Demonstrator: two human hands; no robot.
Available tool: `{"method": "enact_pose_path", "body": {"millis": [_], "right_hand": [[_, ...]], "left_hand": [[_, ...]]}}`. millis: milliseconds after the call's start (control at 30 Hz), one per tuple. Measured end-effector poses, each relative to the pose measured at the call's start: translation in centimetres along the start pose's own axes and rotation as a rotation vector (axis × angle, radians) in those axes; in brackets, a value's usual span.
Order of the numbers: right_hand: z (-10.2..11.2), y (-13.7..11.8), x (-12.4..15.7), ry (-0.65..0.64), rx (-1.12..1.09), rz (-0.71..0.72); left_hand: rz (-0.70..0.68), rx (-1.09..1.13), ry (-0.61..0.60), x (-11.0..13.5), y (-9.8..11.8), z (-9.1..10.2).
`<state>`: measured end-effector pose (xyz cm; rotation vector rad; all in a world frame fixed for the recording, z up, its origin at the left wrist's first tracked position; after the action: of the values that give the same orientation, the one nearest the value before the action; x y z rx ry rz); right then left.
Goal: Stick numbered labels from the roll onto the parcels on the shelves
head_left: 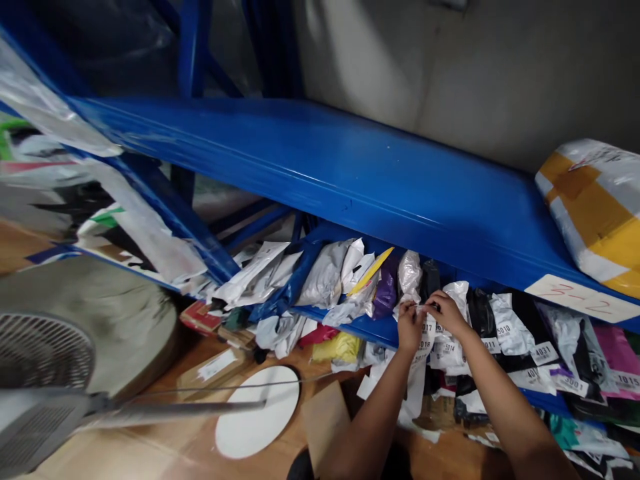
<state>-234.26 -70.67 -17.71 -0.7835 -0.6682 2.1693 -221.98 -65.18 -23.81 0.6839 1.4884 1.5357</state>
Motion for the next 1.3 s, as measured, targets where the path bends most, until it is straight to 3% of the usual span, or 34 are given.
{"method": "enact_pose_path", "body": {"millis": [233, 433, 567, 667, 767, 867, 933, 1067, 1300], "right_hand": [[-1.2, 0.8, -0.5, 0.083, 0.179, -0.079], [-1.5, 1.1, -0.5, 0.03, 0.321, -0.099], [-1.3, 1.1, -0.3, -0.018, 0.353, -0.118], [-0.8, 0.4, -0.5, 0.025, 0.331, -0.142], [0.1, -1.4, -1.4, 0.064, 0.268, -0.059], [0.6, -3.0, -2.7, -0.148, 0.158, 0.05], [0.7, -3.2, -3.2, -0.247, 0.073, -0.023], [0.6, -2.2, -3.4, -0.162, -0.022, -0.223], [-0.8, -1.5, -3.4, -0.057, 0.091, -0.165]], "left_hand": [[0.182, -0.085, 0.07, -0.1, 1.2, 0.1], [0.381, -0.069, -0.056, 0.7, 1.3, 0.2], [0.436, -0.083, -0.148, 3.2, 1.2, 2.4], [0.344, -0.071, -0.205, 4.5, 1.7, 4.9], [0.093, 0.051, -0.206, 3.4, 2.7, 6.2], [-0.049, 0.214, -0.173, 1.2, 3.6, 5.4], [0.041, 0.307, -0.139, 0.0, 3.5, 4.2], [0.316, 0.411, -0.041, -0.9, 2.3, 1.9], [0.544, 0.376, 0.021, -1.8, 0.9, 0.8]]}}
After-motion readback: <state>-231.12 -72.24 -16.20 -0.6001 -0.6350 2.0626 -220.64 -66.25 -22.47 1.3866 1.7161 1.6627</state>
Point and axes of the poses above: each hand's wrist, its own x-axis away from the middle knuckle, its own z-axis out of the back of the hand, y = z × x, the point moved 1 cm from there along -x, towards the middle knuckle, and after that the axes turned 6 degrees about -x, right-handed, at the moved point
